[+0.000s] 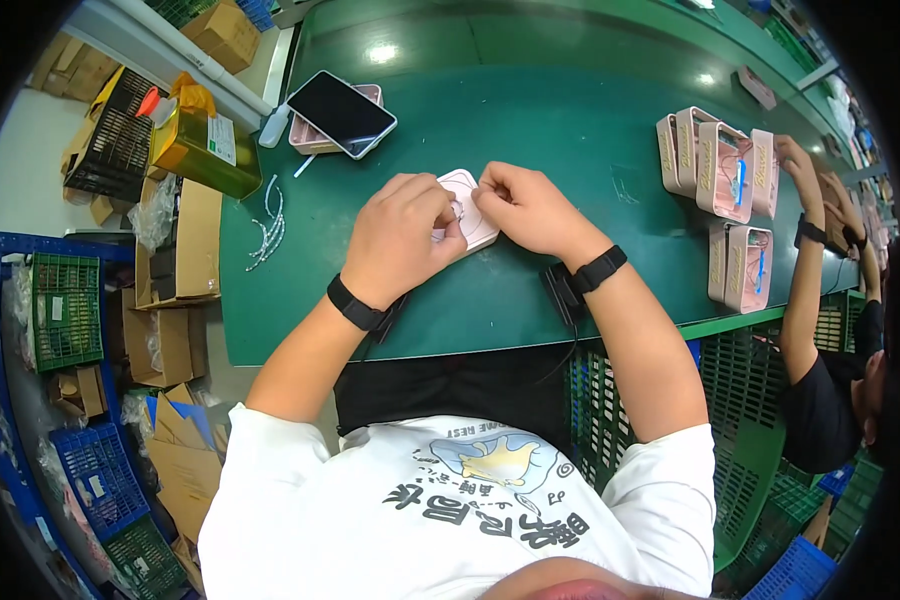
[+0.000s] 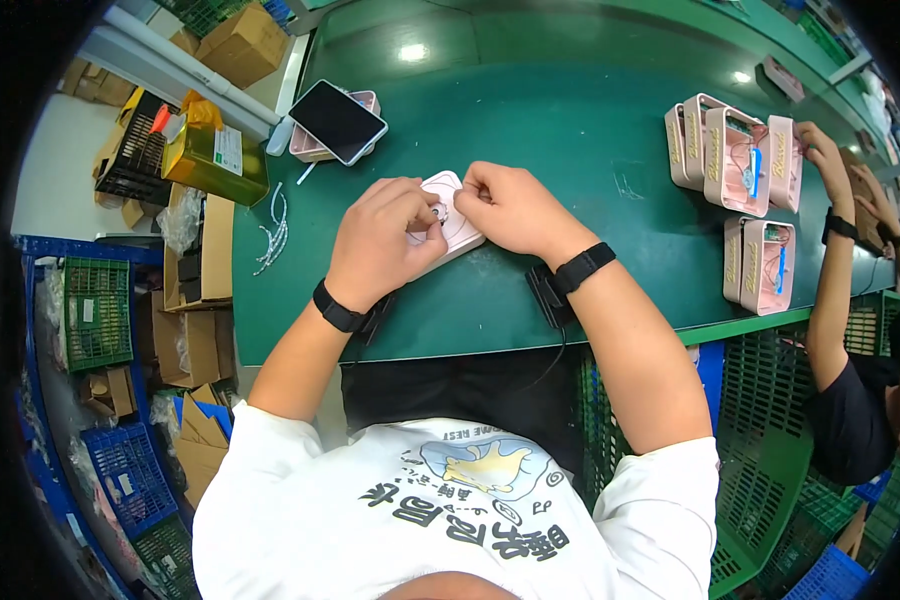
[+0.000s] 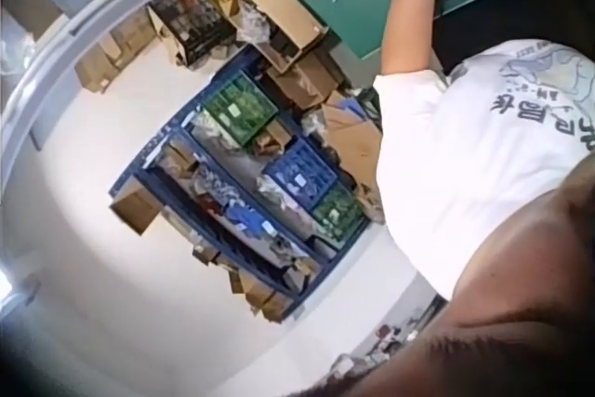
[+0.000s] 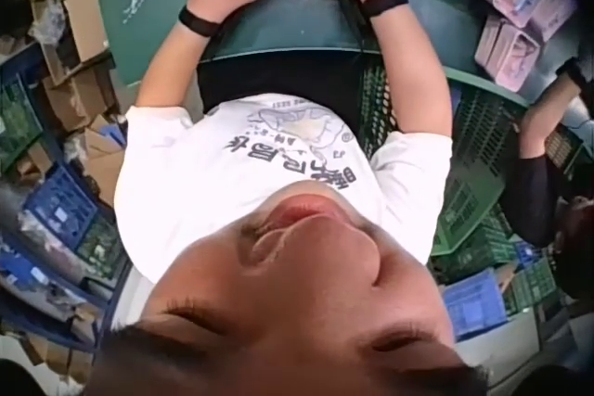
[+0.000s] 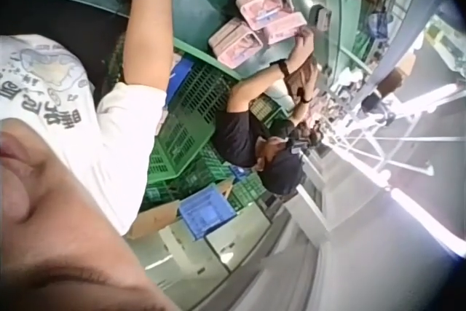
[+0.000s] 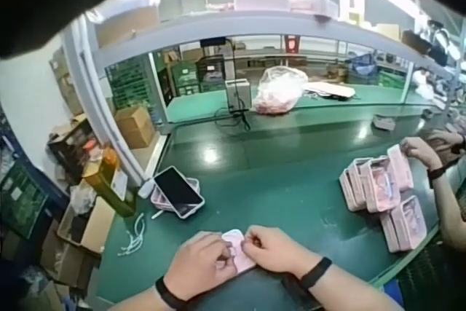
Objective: The person assembles a pink device by placing a white component onto the base, inserting a small white part, and threading a cord through the assembly. They then place the assembled device into a green crate and repeat the process.
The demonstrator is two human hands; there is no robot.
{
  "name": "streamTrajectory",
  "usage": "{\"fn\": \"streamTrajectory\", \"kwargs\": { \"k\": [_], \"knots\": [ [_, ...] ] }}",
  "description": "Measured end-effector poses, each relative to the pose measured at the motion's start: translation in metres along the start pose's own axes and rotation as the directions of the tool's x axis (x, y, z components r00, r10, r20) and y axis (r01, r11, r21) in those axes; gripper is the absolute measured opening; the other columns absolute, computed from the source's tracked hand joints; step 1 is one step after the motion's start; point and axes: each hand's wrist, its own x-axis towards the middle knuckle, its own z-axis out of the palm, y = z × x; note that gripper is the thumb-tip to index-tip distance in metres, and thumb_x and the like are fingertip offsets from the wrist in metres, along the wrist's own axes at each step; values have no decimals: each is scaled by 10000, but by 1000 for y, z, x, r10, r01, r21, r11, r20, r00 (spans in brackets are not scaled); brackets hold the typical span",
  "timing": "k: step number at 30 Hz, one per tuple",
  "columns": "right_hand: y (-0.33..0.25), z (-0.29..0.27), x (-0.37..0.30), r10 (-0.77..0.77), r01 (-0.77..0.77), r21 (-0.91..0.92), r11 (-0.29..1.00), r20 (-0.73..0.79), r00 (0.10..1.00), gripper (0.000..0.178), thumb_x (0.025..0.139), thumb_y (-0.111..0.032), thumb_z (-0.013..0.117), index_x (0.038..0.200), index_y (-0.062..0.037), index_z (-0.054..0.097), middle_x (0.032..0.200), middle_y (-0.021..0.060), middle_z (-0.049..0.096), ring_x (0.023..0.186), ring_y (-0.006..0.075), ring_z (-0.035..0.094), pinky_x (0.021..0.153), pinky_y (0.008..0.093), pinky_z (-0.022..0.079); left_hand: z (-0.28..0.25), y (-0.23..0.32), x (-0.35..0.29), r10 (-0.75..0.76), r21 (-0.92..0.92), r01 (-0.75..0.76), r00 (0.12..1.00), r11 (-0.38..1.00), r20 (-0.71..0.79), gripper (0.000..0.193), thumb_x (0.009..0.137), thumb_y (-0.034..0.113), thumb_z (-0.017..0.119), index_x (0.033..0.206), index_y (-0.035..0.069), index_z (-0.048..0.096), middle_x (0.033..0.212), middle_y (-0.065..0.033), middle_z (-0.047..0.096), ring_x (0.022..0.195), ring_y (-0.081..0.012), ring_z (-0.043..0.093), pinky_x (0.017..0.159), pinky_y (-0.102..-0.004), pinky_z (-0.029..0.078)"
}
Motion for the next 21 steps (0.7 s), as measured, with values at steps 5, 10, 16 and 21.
{"fn": "streamTrajectory", "kwargs": {
  "k": [5,10,16,21],
  "knots": [
    [3,-1,4,-19,19,10,1000,-7,1000,255,1025,-244,705,954,1,682,824,107,706,751,192,641,698,381,535,-15,-8,19,-50,-98,68,984,993,169,164,823,93,866,924,48,745,1097,-115,747,1094,-353,707,1005,-428,593],
    [8,-10,8,-160,149,-151,977,-59,985,299,973,-308,727,1003,-10,716,904,197,761,815,329,743,719,475,575,-5,-52,52,22,-362,80,963,929,268,443,846,169,923,1208,33,708,1158,-133,661,1085,-305,672,974,-402,570],
    [25,20,20,-163,143,-171,975,-107,981,369,932,-385,722,979,-21,761,975,253,786,947,484,758,831,579,601,1,-79,49,-115,-451,409,828,793,549,449,910,61,872,1277,67,615,1146,-21,661,1057,-156,634,979,-341,544],
    [-3,3,0,-58,53,-162,985,-24,998,378,945,-377,719,1017,-7,754,968,243,791,946,477,762,842,577,605,-17,-39,19,-234,-385,417,867,823,440,633,841,80,890,1402,39,598,1306,-103,655,1230,-224,637,1126,-398,512]
  ]
}}
